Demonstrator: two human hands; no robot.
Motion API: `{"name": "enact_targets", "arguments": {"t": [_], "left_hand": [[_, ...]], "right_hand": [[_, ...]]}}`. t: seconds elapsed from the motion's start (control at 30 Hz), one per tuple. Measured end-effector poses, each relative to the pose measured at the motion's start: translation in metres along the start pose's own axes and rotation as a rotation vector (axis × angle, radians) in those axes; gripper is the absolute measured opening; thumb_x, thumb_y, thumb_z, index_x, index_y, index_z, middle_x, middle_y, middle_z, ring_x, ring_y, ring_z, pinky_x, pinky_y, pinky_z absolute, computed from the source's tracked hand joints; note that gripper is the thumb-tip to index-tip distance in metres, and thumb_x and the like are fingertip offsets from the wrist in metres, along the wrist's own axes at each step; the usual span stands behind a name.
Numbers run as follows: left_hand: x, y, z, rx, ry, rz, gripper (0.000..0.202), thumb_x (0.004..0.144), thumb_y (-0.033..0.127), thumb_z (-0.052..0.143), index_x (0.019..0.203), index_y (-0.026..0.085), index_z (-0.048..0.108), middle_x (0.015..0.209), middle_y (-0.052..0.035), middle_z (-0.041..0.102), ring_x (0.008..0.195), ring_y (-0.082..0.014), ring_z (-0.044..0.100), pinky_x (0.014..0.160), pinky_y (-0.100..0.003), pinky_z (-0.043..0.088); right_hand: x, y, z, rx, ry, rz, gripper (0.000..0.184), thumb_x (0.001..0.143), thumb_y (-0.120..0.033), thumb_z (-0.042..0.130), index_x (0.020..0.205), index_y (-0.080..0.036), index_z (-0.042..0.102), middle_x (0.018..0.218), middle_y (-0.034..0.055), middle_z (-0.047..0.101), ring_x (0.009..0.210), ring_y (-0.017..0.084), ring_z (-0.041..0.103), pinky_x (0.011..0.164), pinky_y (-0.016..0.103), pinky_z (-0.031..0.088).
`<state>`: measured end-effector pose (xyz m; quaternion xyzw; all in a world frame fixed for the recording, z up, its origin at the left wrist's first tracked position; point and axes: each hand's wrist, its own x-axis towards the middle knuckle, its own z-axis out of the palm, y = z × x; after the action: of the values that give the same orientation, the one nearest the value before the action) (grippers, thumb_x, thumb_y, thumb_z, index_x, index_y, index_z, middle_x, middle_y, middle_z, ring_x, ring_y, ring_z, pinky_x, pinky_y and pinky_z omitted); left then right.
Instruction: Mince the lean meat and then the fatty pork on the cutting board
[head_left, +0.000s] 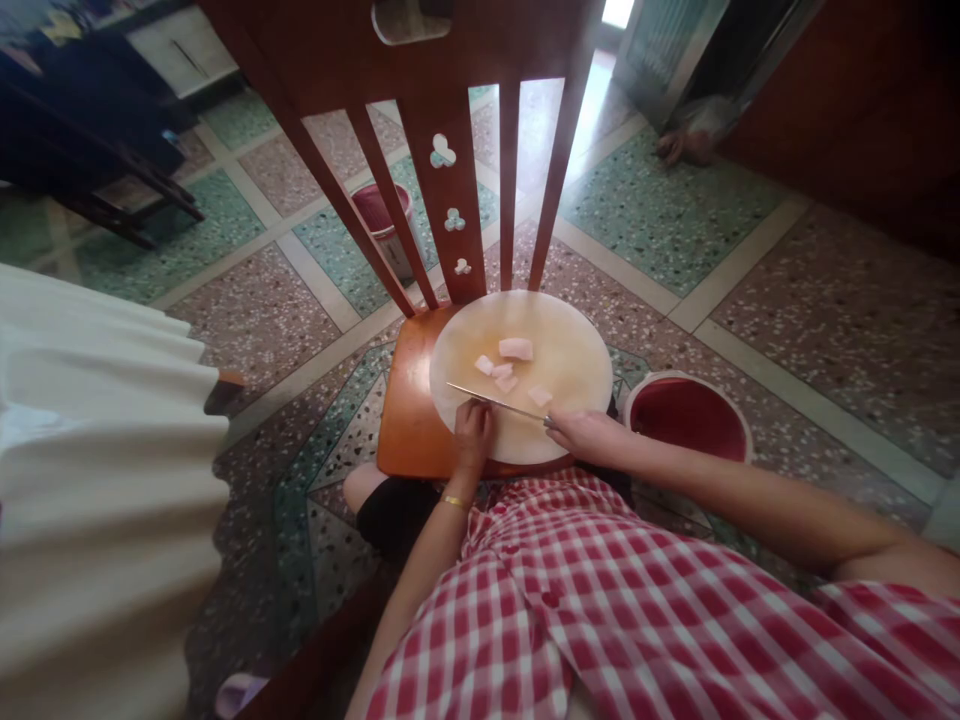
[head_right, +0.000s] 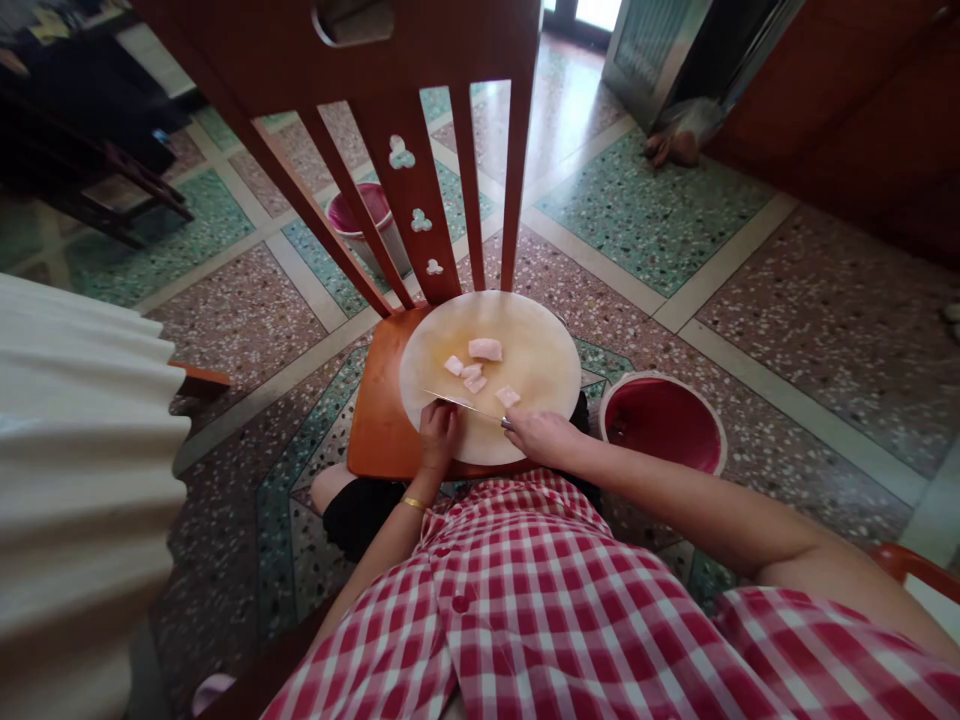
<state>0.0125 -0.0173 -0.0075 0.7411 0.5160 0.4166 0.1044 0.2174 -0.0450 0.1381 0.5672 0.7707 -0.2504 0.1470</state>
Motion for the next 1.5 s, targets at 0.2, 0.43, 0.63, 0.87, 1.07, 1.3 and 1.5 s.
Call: {"name": "enact_targets", "arguments": {"t": [0.2, 0.43, 0.63, 0.87, 1.07, 1.3, 1.5], "left_hand": [[-0.002, -0.004, 0.002, 0.031, -0.002, -0.006, 0.014, 0.083, 0.021, 0.047, 0.085, 0.017, 0.06, 0.086, -0.0084, 0.058, 0.088, -0.0189, 0.054, 0.075, -0.034, 0.047], [0.001, 0.001, 0.002, -0.005, 0.028, -0.05, 0.017, 0.085, 0.024, 0.046, 0.089, 0.016, 0.061, 0.091, -0.0091, 0.058, 0.09, -0.0181, 0.054, 0.08, -0.035, 0.047], [-0.001, 0.001, -0.005, -0.027, 0.034, -0.025, 0.019, 0.084, 0.023, 0.047, 0.096, 0.016, 0.061, 0.099, -0.0113, 0.055, 0.097, -0.0189, 0.05, 0.084, -0.036, 0.045], [-0.006, -0.002, -0.005, -0.003, 0.024, -0.003, 0.014, 0.084, 0.021, 0.047, 0.09, 0.017, 0.059, 0.09, -0.0095, 0.058, 0.093, -0.019, 0.053, 0.081, -0.035, 0.045], [-0.006, -0.005, -0.001, -0.013, 0.005, -0.005, 0.014, 0.084, 0.02, 0.046, 0.088, 0.017, 0.059, 0.09, -0.0091, 0.059, 0.093, -0.0188, 0.054, 0.079, -0.035, 0.046], [-0.006, -0.005, 0.0, -0.004, 0.005, -0.032, 0.015, 0.084, 0.022, 0.046, 0.088, 0.016, 0.06, 0.09, -0.0094, 0.059, 0.091, -0.0189, 0.054, 0.08, -0.036, 0.046], [-0.003, -0.001, -0.001, -0.027, 0.002, -0.072, 0.017, 0.085, 0.023, 0.046, 0.092, 0.016, 0.061, 0.094, -0.01, 0.058, 0.093, -0.0185, 0.053, 0.083, -0.036, 0.046]], "right_hand": [[0.051, -0.027, 0.011, -0.024, 0.089, -0.055, 0.035, 0.091, -0.034, 0.033, 0.117, -0.014, 0.046, 0.102, 0.0152, 0.063, 0.094, 0.025, 0.059, 0.077, 0.031, 0.041], [0.016, 0.018, 0.026, 0.013, 0.025, 0.035, 0.032, 0.091, -0.036, 0.032, 0.115, -0.018, 0.046, 0.097, 0.0109, 0.066, 0.086, 0.022, 0.063, 0.067, 0.028, 0.042], [-0.005, 0.015, 0.012, 0.02, 0.102, 0.047, 0.029, 0.092, -0.035, 0.033, 0.112, -0.019, 0.046, 0.096, 0.0097, 0.067, 0.084, 0.021, 0.063, 0.065, 0.026, 0.041], [-0.017, 0.005, 0.008, -0.025, 0.068, -0.026, 0.025, 0.091, -0.034, 0.035, 0.103, -0.017, 0.049, 0.093, 0.0105, 0.067, 0.084, 0.022, 0.063, 0.063, 0.026, 0.041], [0.013, -0.005, 0.01, -0.03, 0.035, -0.025, 0.027, 0.091, -0.035, 0.034, 0.107, -0.017, 0.048, 0.091, 0.0107, 0.067, 0.081, 0.023, 0.063, 0.064, 0.028, 0.042], [0.046, -0.017, 0.021, -0.016, 0.089, -0.056, 0.031, 0.091, -0.035, 0.033, 0.109, -0.015, 0.049, 0.098, 0.0144, 0.064, 0.089, 0.023, 0.061, 0.073, 0.029, 0.041], [0.004, 0.027, 0.029, 0.006, 0.004, 0.033, 0.026, 0.091, -0.035, 0.033, 0.103, -0.019, 0.05, 0.094, 0.0094, 0.066, 0.083, 0.021, 0.063, 0.063, 0.026, 0.04]]}}
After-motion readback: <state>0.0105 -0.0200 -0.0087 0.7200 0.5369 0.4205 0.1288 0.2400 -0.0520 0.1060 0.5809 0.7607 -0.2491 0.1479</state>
